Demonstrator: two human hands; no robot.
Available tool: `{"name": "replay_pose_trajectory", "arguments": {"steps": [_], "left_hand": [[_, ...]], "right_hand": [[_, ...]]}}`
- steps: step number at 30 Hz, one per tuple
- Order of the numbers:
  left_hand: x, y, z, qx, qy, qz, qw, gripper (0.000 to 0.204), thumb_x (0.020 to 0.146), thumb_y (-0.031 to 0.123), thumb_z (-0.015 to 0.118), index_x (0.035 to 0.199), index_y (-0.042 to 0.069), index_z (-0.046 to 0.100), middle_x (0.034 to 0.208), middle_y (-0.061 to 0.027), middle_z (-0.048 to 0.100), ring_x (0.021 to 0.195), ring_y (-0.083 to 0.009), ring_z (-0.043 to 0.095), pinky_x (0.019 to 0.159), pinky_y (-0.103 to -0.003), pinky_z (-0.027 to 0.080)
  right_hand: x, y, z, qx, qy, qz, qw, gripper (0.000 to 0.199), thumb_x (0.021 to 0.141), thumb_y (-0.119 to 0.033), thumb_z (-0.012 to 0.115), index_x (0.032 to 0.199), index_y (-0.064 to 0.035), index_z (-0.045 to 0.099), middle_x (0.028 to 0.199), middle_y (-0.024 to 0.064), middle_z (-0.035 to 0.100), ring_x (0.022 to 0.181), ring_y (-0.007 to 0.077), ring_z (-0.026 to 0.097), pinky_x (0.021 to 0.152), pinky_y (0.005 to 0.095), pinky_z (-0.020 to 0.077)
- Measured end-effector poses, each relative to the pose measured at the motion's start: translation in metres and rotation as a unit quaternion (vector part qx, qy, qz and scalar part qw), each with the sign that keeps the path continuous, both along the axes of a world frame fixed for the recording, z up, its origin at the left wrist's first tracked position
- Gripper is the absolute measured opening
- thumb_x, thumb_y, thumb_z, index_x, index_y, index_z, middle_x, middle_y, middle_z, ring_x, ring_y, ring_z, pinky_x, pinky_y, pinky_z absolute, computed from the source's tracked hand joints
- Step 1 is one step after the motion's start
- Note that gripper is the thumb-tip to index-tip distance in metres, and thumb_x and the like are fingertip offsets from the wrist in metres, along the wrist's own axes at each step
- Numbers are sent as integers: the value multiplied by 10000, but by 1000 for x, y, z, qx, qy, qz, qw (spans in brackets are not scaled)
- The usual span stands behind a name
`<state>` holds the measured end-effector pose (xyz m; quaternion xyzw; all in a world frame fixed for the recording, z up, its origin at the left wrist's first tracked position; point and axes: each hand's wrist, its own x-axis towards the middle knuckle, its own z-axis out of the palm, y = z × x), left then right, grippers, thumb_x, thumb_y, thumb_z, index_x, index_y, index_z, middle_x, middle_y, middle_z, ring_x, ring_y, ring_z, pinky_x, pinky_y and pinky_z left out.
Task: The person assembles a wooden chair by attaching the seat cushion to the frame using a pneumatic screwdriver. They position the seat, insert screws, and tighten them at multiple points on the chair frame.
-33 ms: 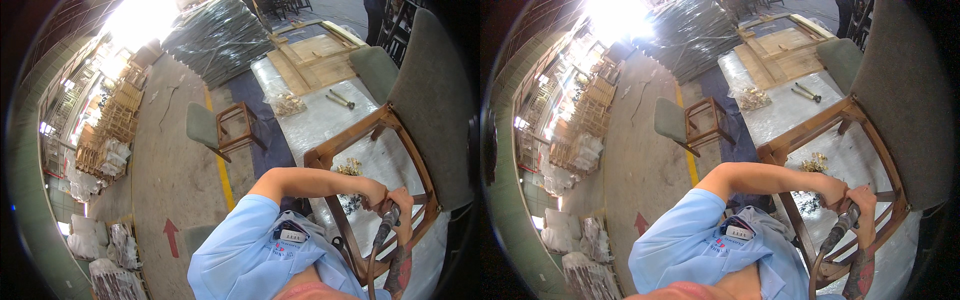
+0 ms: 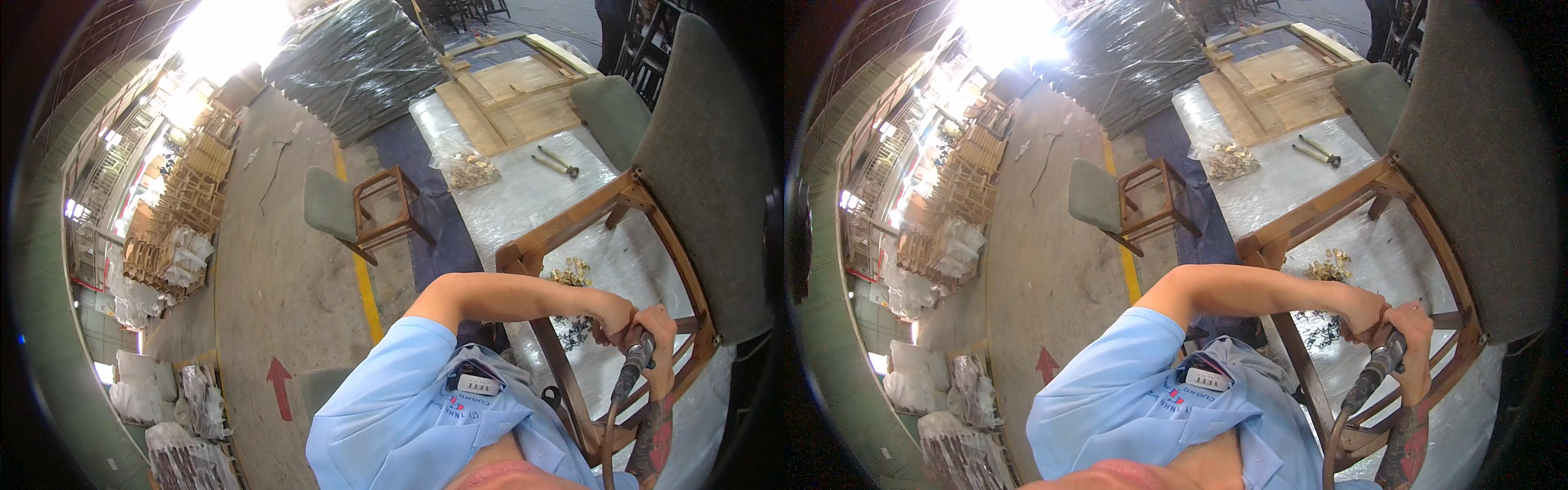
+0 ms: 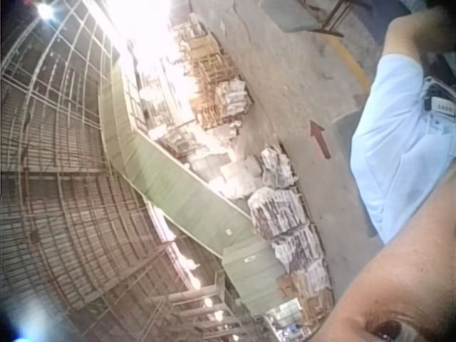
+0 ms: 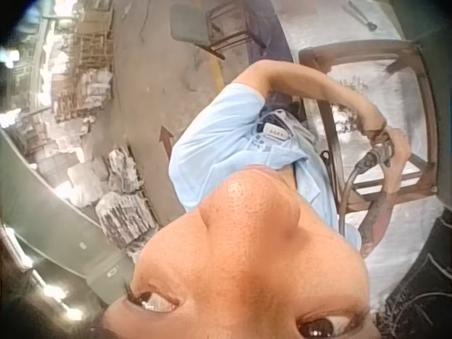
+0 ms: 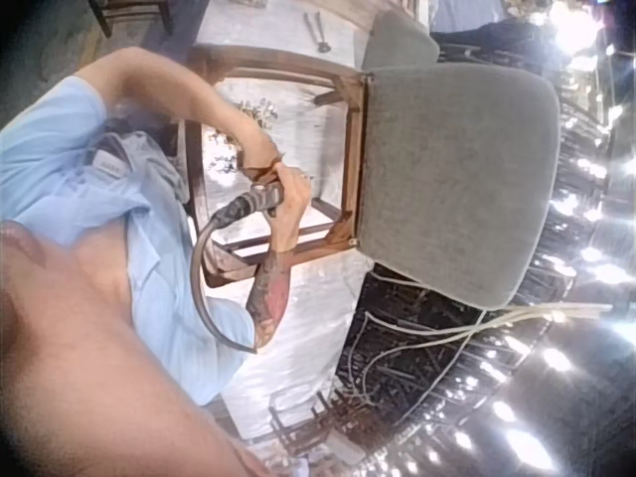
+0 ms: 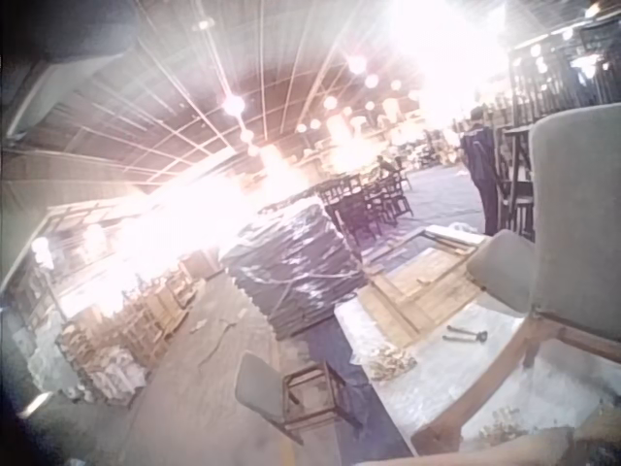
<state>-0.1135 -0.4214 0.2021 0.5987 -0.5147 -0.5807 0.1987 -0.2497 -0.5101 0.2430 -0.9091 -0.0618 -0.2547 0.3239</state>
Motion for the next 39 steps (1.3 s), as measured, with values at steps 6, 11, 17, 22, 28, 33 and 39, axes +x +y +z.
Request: {"name": "replay_pose_trajectory", "arguments": {"steps": [6, 11, 17, 22, 28, 33, 39], "left_hand": [[0, -10, 6, -46, 8, 9, 999, 181, 773, 209, 746, 791, 33, 706, 684, -56, 678, 546, -157, 640, 457, -296, 518], [5, -11, -2, -81, -16, 25, 996, 169, 794, 215, 701, 769, 48, 710, 658, -44, 667, 530, -155, 607, 448, -310, 490], [5, -10, 4, -71, -25, 16, 997, 162, 782, 203, 694, 765, 42, 702, 676, -67, 673, 567, -166, 620, 476, -329, 492], [3, -13, -10, -109, -18, 33, 993, 227, 768, 240, 731, 785, 16, 697, 712, -118, 693, 620, -227, 656, 540, -361, 515], [2, -18, -25, -139, -52, 42, 988, 244, 758, 247, 743, 815, 14, 701, 757, -164, 707, 721, -294, 693, 658, -397, 533], [2, -22, -32, -154, -36, 25, 987, 231, 760, 239, 729, 813, 16, 699, 757, -159, 709, 733, -300, 696, 673, -405, 534], [1, -23, -34, -177, -40, 18, 983, 247, 749, 246, 747, 835, 19, 700, 776, -166, 708, 748, -321, 689, 690, -414, 533]], "right_hand": [[-4, -9, 3, 4, -21, -16, 1000, 247, 586, -116, 699, 777, -26, 570, 663, 95, 536, 620, 287, 551, 658, 386, 398], [1, -8, 7, -2, -23, -25, 999, 229, 601, -106, 693, 775, -27, 566, 655, 92, 529, 617, 281, 549, 655, 380, 394], [0, -7, 7, -6, -25, -38, 999, 211, 621, -104, 696, 773, -36, 566, 648, 89, 525, 611, 274, 547, 655, 369, 392], [0, -7, 4, 3, -29, -41, 999, 201, 628, -95, 688, 764, -35, 554, 644, 86, 513, 604, 269, 533, 658, 363, 390], [2, -6, 5, 4, -31, -41, 999, 200, 624, -87, 679, 757, -32, 539, 653, 89, 508, 605, 265, 524, 656, 359, 389], [0, -9, 5, 1, -26, -38, 999, 202, 627, -91, 679, 755, -32, 535, 653, 92, 508, 605, 265, 525, 654, 358, 389], [1, -10, 2, -3, -29, -37, 999, 205, 674, -140, 688, 756, -31, 535, 650, 95, 497, 600, 267, 521, 642, 361, 384]]}}
